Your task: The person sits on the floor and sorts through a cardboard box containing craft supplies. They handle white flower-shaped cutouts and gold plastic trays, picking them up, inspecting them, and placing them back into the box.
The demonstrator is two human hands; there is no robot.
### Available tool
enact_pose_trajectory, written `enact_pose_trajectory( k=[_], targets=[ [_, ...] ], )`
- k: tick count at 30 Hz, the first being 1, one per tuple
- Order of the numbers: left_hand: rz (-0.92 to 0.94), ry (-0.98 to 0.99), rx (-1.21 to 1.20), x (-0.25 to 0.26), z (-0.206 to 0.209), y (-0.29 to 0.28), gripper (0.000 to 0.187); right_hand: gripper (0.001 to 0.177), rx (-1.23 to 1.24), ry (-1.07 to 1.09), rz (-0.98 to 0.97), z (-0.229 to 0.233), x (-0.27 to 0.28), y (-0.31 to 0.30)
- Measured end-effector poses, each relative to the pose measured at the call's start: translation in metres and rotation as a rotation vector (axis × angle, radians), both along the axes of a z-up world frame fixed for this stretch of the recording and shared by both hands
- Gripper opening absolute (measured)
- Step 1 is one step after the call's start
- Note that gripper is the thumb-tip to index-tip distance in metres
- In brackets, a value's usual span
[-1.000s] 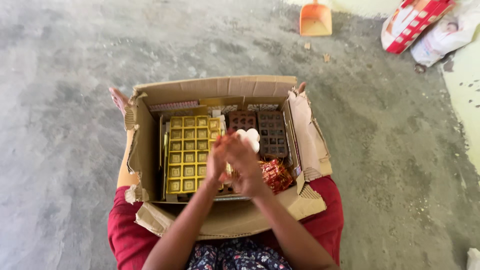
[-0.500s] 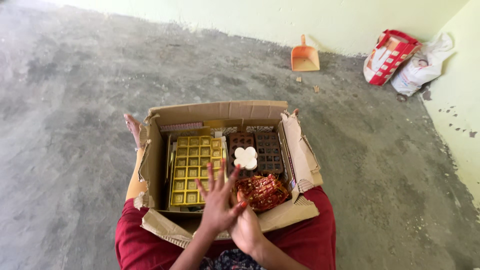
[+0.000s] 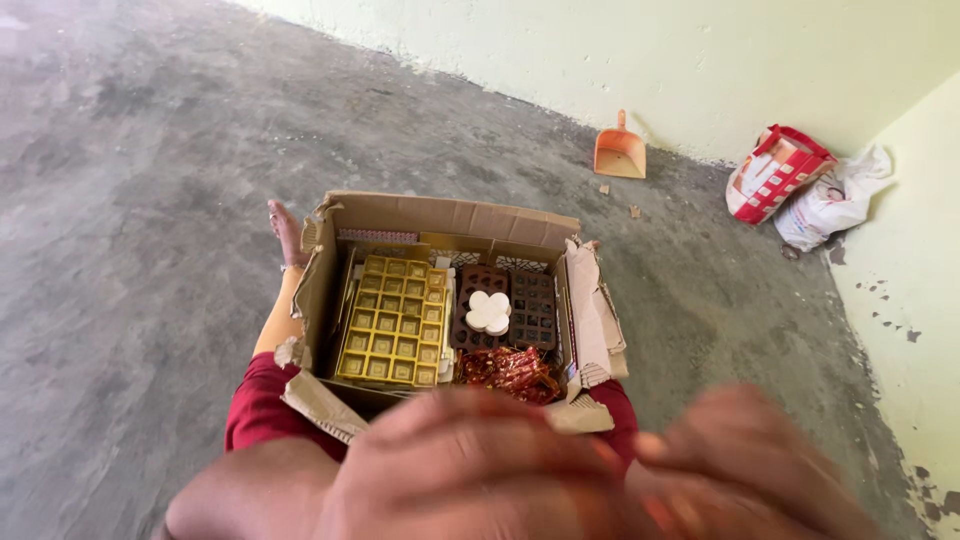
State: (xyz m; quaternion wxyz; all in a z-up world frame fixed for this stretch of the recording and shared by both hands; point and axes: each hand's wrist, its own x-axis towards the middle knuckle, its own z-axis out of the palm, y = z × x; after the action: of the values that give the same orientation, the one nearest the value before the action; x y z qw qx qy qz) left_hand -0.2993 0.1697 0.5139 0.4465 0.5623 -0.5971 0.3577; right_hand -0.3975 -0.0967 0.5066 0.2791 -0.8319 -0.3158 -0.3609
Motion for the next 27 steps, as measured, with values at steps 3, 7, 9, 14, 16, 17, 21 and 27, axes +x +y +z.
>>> enact_pose_trajectory(
  k=[3,7,9,14,16,17,21,27],
  targets=[
    [0.021,0.012,0.057,-0.009,0.011,0.007,0.028,0.036,-0.302,0.165,-0.233,0.033,-0.043,-0.013],
    [0.014,0.053,0.115,-0.007,0.006,0.012,0.029,0.038,-0.396,0.181,-0.365,0.032,-0.075,-0.026],
    [0.006,0.093,0.124,-0.009,-0.001,0.014,0.030,0.039,-0.422,0.190,-0.398,0.032,-0.086,-0.031],
    [-0.008,0.187,0.155,-0.031,-0.020,0.020,0.031,0.041,-0.468,0.198,-0.425,0.030,-0.103,-0.036],
    [-0.028,0.231,0.188,-0.045,-0.027,0.022,0.032,0.042,-0.475,0.205,-0.439,0.027,-0.115,-0.032],
    [-0.045,0.244,0.198,-0.052,-0.029,0.026,0.032,0.042,-0.491,0.211,-0.447,0.037,-0.119,-0.032],
    [-0.034,0.303,0.297,-0.085,-0.035,0.054,0.034,0.044,-0.513,0.198,-0.453,0.060,-0.146,-0.020],
    [0.014,0.310,0.431,-0.123,-0.005,0.104,0.036,0.047,-0.549,0.192,-0.471,0.057,-0.187,-0.004]
  ],
)
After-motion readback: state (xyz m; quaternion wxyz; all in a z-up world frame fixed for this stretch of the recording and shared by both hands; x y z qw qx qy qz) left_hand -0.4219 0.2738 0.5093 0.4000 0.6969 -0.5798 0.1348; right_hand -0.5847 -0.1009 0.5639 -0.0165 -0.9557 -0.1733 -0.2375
